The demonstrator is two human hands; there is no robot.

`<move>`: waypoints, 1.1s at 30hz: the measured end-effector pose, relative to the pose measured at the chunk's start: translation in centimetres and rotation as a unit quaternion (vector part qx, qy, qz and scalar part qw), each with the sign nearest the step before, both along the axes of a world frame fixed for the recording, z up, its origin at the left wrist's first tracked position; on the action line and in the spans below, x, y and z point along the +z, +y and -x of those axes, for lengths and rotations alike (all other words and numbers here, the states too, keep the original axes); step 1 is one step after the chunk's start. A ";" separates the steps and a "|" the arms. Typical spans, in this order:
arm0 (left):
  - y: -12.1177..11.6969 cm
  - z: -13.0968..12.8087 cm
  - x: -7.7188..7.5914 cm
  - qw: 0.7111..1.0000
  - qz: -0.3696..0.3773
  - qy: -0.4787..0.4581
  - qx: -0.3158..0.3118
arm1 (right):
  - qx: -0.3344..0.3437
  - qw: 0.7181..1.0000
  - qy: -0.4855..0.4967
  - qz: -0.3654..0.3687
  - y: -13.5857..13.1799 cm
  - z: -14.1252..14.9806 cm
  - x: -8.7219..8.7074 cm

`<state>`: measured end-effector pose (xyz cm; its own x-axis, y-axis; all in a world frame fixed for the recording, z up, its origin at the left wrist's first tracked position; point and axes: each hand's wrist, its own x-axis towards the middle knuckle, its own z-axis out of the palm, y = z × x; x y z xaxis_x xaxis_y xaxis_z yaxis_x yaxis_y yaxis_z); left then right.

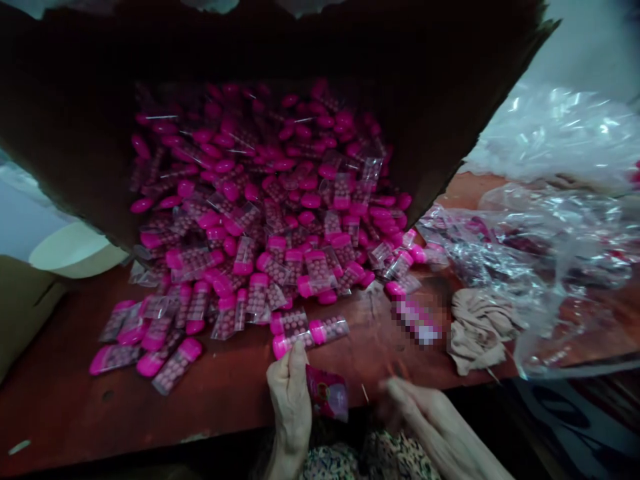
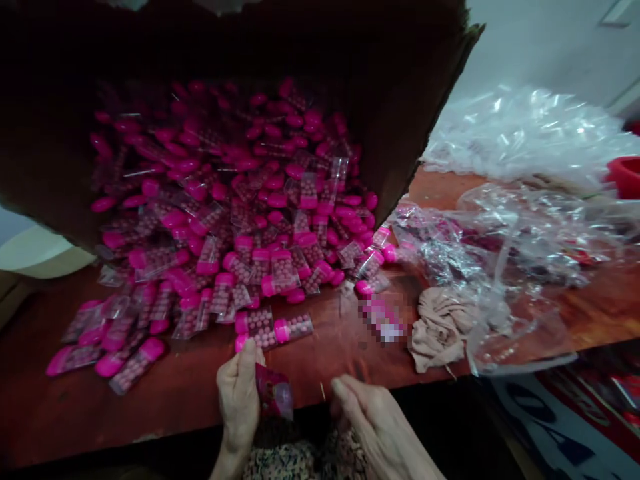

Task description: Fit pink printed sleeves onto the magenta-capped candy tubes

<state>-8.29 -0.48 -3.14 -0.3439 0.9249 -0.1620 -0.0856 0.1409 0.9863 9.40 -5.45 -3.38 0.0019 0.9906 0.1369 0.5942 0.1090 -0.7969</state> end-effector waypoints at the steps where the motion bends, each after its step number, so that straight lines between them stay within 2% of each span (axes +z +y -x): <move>1: 0.1 0.1 0.3 0.999 -0.016 0.026 -0.014 | 0.014 0.999 0.012 0.040 0.8 0.1 0.8; 2: 0.2 0.2 0.6 0.998 -0.034 0.051 -0.030 | 0.029 0.997 0.026 0.071 1.4 0.5 1.6; 4: 0.4 0.3 1.2 0.991 -0.070 0.098 -0.059 | 0.047 0.992 0.076 0.087 2.4 2.1 2.8; 6: 0.5 0.3 1.6 0.984 -0.095 0.134 -0.071 | 0.071 0.980 0.148 0.112 3.0 4.2 3.1; 7: 0.6 0.2 1.7 0.982 -0.100 0.142 -0.068 | 0.069 0.979 0.162 0.101 3.1 5.2 3.0; 9: 0.7 -0.1 1.7 0.987 -0.090 0.128 -0.036 | 0.032 0.988 0.143 0.041 3.0 6.8 2.6; 12: 1.0 -1.1 1.8 0.999 -0.026 0.015 0.022 | -0.013 0.991 0.026 -0.131 3.2 8.2 2.0; 14: 1.3 -1.8 2.2 0.995 0.022 -0.083 0.054 | 0.016 0.973 -0.035 -0.228 3.9 8.6 1.8; 15: 1.4 -2.1 2.6 0.990 0.039 -0.116 0.066 | 0.034 0.967 -0.044 -0.248 4.4 8.6 1.8; 16: 1.5 -2.3 3.0 0.987 0.049 -0.134 0.079 | 0.067 0.966 -0.071 -0.239 5.0 8.6 1.9; 20: 1.5 -2.5 4.4 0.983 0.057 -0.143 0.100 | 0.031 0.967 -0.071 -0.241 6.0 8.4 2.2; 24: 1.9 -2.6 4.3 0.979 0.040 -0.186 0.069 | 0.041 0.966 -0.053 -0.250 5.5 8.5 2.4; 26: 2.2 -2.6 4.1 0.978 0.044 -0.191 0.077 | 0.040 0.969 -0.039 -0.242 5.8 8.5 2.4; 30: 2.8 -2.1 4.2 0.975 0.054 -0.198 0.085 | -0.016 0.979 0.000 -0.201 6.8 8.0 2.3; 33: 2.3 -1.4 4.0 0.963 0.054 -0.265 0.025 | -0.080 0.983 0.033 -0.163 7.1 7.4 2.1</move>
<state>-6.85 1.80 0.86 -0.2305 0.8777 -0.4202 -0.5811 0.2222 0.7829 2.05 1.65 -1.25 0.1735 0.8803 0.4415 0.5719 0.2749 -0.7729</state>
